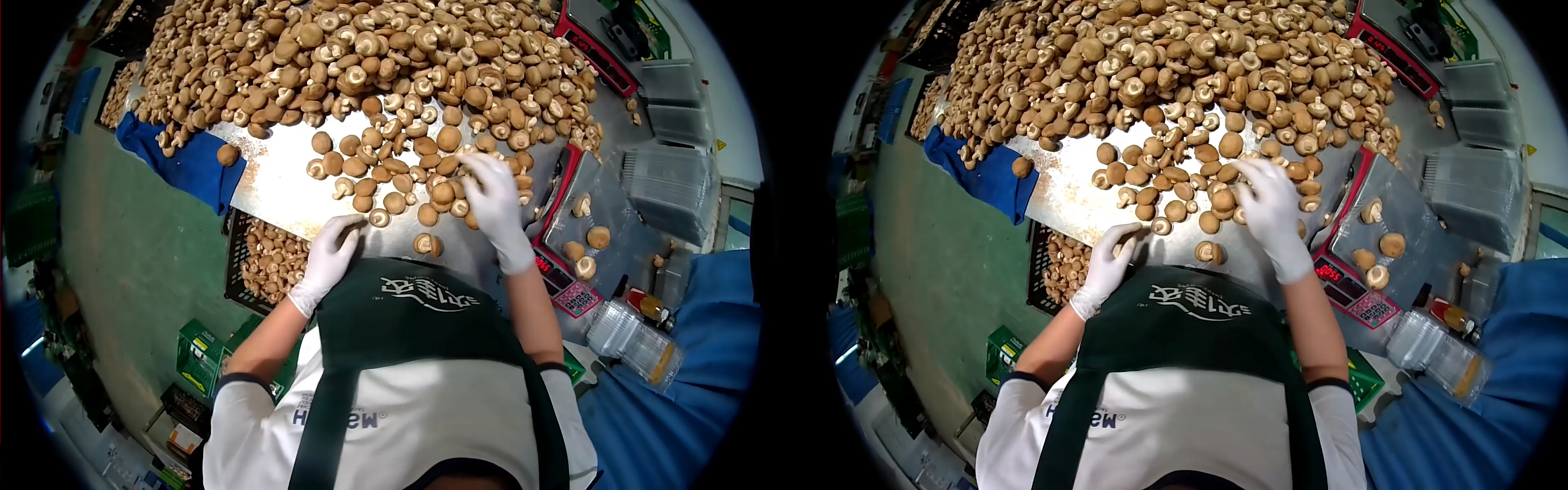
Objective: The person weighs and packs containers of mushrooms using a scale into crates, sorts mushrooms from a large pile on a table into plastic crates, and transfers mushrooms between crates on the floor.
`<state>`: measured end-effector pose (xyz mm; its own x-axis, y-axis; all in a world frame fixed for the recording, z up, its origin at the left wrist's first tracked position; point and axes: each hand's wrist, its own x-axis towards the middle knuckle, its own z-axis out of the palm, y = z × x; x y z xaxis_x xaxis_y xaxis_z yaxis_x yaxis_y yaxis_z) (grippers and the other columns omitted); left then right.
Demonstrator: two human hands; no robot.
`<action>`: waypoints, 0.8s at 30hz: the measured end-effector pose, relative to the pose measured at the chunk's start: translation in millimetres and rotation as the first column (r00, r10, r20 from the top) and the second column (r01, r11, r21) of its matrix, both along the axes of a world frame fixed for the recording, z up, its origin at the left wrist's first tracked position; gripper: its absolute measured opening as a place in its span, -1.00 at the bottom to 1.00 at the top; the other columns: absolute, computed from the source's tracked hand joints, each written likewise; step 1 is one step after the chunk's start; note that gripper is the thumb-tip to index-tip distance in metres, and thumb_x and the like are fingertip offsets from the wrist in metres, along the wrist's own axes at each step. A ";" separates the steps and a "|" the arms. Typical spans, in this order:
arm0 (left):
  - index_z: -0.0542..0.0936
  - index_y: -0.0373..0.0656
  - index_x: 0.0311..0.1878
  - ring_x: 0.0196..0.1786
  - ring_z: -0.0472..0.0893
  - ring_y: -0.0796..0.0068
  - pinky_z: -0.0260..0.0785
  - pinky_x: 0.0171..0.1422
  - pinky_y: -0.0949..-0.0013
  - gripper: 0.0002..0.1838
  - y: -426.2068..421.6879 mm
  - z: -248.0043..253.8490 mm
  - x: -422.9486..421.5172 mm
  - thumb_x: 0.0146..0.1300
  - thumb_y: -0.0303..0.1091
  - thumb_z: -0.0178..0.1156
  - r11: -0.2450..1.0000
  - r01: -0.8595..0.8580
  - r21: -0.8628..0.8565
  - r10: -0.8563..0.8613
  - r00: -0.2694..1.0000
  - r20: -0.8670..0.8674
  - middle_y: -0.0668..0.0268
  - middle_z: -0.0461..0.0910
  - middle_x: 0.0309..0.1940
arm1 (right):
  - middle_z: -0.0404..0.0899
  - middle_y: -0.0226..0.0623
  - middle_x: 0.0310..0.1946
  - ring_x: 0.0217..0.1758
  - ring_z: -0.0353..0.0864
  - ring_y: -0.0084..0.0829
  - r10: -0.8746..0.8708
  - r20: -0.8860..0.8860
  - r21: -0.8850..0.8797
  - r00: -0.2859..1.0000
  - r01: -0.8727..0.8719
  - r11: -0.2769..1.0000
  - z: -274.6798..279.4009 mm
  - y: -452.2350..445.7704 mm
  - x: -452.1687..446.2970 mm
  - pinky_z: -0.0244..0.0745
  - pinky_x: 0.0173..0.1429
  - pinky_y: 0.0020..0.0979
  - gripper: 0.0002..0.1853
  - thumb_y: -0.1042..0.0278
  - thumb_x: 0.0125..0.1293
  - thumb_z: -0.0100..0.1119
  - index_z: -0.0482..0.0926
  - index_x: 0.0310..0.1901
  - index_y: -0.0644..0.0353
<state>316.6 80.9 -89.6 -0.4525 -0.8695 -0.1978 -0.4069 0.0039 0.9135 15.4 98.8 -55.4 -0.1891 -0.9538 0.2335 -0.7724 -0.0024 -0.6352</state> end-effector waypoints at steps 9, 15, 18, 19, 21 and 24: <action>0.53 -0.33 0.15 0.04 0.58 0.53 0.37 0.21 0.47 -0.70 -2.6 3.5 5.3 0.43 -0.42 0.08 0.877 -0.069 0.475 0.180 0.965 -0.193 0.25 0.64 -0.02 | 0.73 -0.23 -0.21 -0.15 0.65 -0.39 -0.268 0.432 0.261 0.861 0.165 0.951 -36.0 -27.7 6.4 0.48 0.00 -0.46 -0.72 0.28 0.30 0.24 0.70 -0.03 0.22; 0.46 -0.25 0.25 0.04 0.59 0.44 0.44 0.19 0.36 -0.63 -21.8 -5.1 -13.9 0.50 -0.28 -0.02 0.747 0.144 0.648 0.228 0.861 -0.454 0.23 0.60 -0.01 | 0.72 -0.27 -0.18 -0.13 0.63 -0.50 -0.197 0.684 0.252 0.702 0.026 0.967 -22.1 2.5 56.2 0.49 0.02 -0.49 -0.74 0.36 0.35 0.22 0.68 -0.02 0.31; 0.44 -0.16 0.29 0.03 0.60 0.47 0.49 0.11 0.37 -0.62 -26.3 6.1 -29.1 0.50 -0.23 0.00 0.606 0.261 0.752 0.270 0.821 -0.502 0.26 0.59 -0.01 | 0.71 -0.20 -0.22 -0.17 0.64 -0.43 -0.055 0.588 0.267 0.807 -0.130 0.955 -15.5 10.0 79.9 0.50 0.00 -0.45 -0.76 0.31 0.36 0.21 0.69 -0.07 0.28; 0.44 -0.15 0.29 0.02 0.60 0.48 0.49 0.08 0.38 -0.62 -26.8 1.6 -29.2 0.50 -0.23 0.00 0.614 0.274 0.740 0.212 0.846 -0.489 0.27 0.58 -0.01 | 0.70 -0.18 -0.23 -0.17 0.64 -0.41 -0.079 0.587 0.295 0.806 -0.122 0.948 -15.6 3.9 77.3 0.49 0.00 -0.44 -0.75 0.29 0.36 0.21 0.69 -0.08 0.28; 0.44 -0.12 0.29 0.00 0.61 0.50 0.50 0.04 0.41 -0.62 -29.0 -5.3 -24.9 0.49 -0.23 0.01 0.632 0.294 0.717 0.101 0.886 -0.452 0.29 0.57 0.00 | 0.69 -0.14 -0.25 -0.15 0.65 -0.31 -0.134 0.494 0.260 0.859 0.001 0.966 -23.7 -13.7 62.6 0.49 0.04 -0.37 -0.75 0.28 0.33 0.22 0.69 -0.11 0.28; 0.45 -0.08 0.28 0.01 0.60 0.51 0.48 0.06 0.41 -0.64 -29.6 -3.3 -23.3 0.48 -0.25 0.00 0.599 0.265 0.756 0.162 0.884 -0.438 0.32 0.56 0.02 | 0.61 -0.31 0.08 0.17 0.51 -0.24 -0.139 -0.258 0.114 0.956 0.173 0.978 -42.7 -47.6 22.7 0.34 0.27 -0.19 -0.66 0.33 0.23 0.20 0.64 0.06 0.08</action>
